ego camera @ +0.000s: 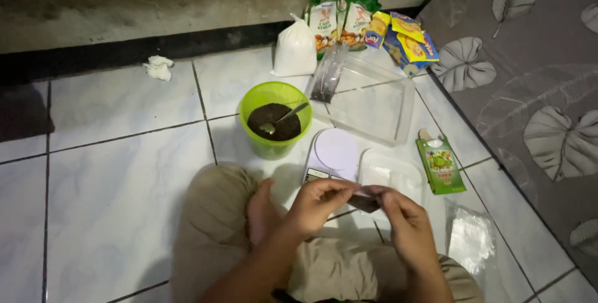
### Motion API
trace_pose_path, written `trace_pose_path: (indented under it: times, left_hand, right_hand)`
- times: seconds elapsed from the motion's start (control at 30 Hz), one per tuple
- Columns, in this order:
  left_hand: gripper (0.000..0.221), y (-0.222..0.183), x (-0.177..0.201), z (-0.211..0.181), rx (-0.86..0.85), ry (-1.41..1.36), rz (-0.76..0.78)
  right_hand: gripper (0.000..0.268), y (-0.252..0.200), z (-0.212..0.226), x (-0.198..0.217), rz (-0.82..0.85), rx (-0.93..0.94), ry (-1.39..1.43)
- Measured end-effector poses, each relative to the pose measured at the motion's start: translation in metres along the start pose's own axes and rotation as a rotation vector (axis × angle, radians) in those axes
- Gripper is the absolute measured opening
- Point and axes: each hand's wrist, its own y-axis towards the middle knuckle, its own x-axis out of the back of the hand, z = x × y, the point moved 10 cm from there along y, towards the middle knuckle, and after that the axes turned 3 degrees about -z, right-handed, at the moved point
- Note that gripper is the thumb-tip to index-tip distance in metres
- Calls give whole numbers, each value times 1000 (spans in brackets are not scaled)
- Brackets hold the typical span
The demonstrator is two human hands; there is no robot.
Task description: Scooping dark powder into small plastic bags and weighing them on a digital scale
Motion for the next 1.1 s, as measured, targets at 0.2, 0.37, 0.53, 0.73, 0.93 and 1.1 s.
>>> trace_pose_path:
  times: [0.2,0.37,0.53,0.73,0.93,1.1]
  left_hand:
    - [18,-6,12,41,58,81,-95]
    - [21,-4,34,24,96,395,-136]
    - [14,4,43,42,86,381,-92]
    - [68,13,54,145,337,-72,12]
    - [31,1,31,119,429,282,48]
    - [17,12,34,132,366,467,6]
  right_hand:
    - [33,7,6,2,134,12,-213]
    - [29,21,-14,0,138,12,-251]
    - [32,27,-27,-6,222,-52,-264]
    - [34,42,-49,-14,187,-87,-130]
    - [33,46,-121,-17,171,-145,124]
    - [21,57,-129,-19,260,-137,-14]
